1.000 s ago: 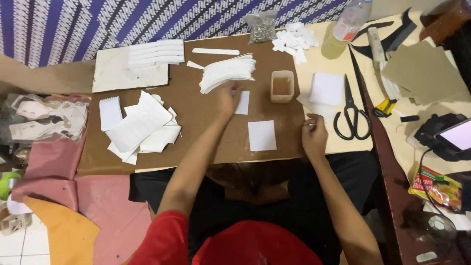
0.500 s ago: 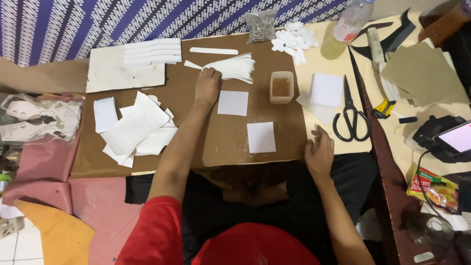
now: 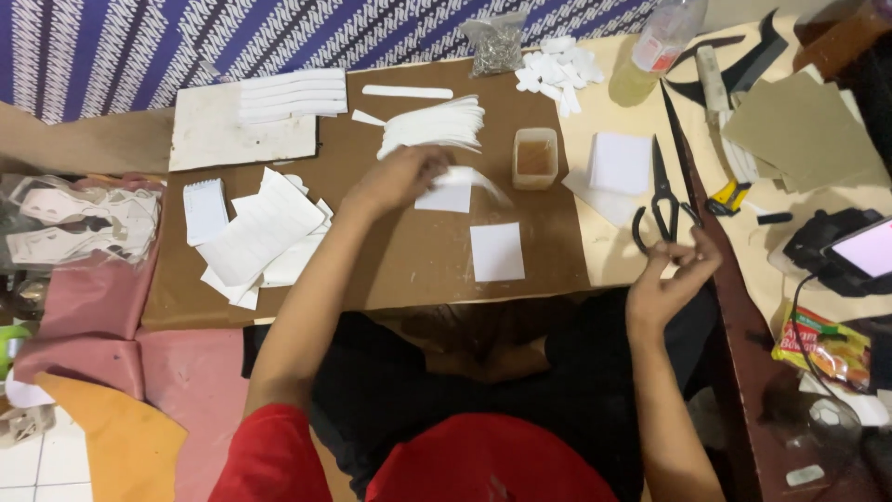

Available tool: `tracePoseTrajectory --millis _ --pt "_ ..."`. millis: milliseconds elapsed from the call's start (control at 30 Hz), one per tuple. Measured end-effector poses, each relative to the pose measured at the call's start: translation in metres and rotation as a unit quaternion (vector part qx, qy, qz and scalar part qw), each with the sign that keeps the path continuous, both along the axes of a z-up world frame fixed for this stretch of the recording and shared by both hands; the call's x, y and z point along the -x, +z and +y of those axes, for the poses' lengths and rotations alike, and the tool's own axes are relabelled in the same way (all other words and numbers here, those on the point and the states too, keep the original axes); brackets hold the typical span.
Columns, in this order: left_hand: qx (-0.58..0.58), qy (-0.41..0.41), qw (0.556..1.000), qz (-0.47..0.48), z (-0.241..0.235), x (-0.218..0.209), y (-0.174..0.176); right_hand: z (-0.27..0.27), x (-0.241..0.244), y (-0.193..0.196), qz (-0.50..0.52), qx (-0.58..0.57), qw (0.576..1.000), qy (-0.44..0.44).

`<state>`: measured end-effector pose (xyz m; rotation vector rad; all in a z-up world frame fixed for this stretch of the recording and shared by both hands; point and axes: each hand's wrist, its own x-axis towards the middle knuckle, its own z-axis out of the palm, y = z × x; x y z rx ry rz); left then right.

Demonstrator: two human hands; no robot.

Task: The person sits on the floor and glues small white paper strips onto square white paper sheets. They apply glue from a small container using a brush, place the strips, and press them down to adhere. The person repeats this process, stacking the finished pieces on the table.

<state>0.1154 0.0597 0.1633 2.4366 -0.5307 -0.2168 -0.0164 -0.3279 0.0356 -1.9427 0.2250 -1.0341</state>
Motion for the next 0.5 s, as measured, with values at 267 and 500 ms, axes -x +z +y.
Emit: tracePoseTrajectory --millis 267,500 --pt "0.148 -0.175 0.968 0.097 -0.056 0.055 -0.002 0.112 0.016 0.141 -0.023 0.133 0.971 0.197" --pt "0.402 -0.072 0.888 0.212 -0.051 0.091 -0.052 0.093 0.03 0.112 0.223 -0.1 0.892 0.38"
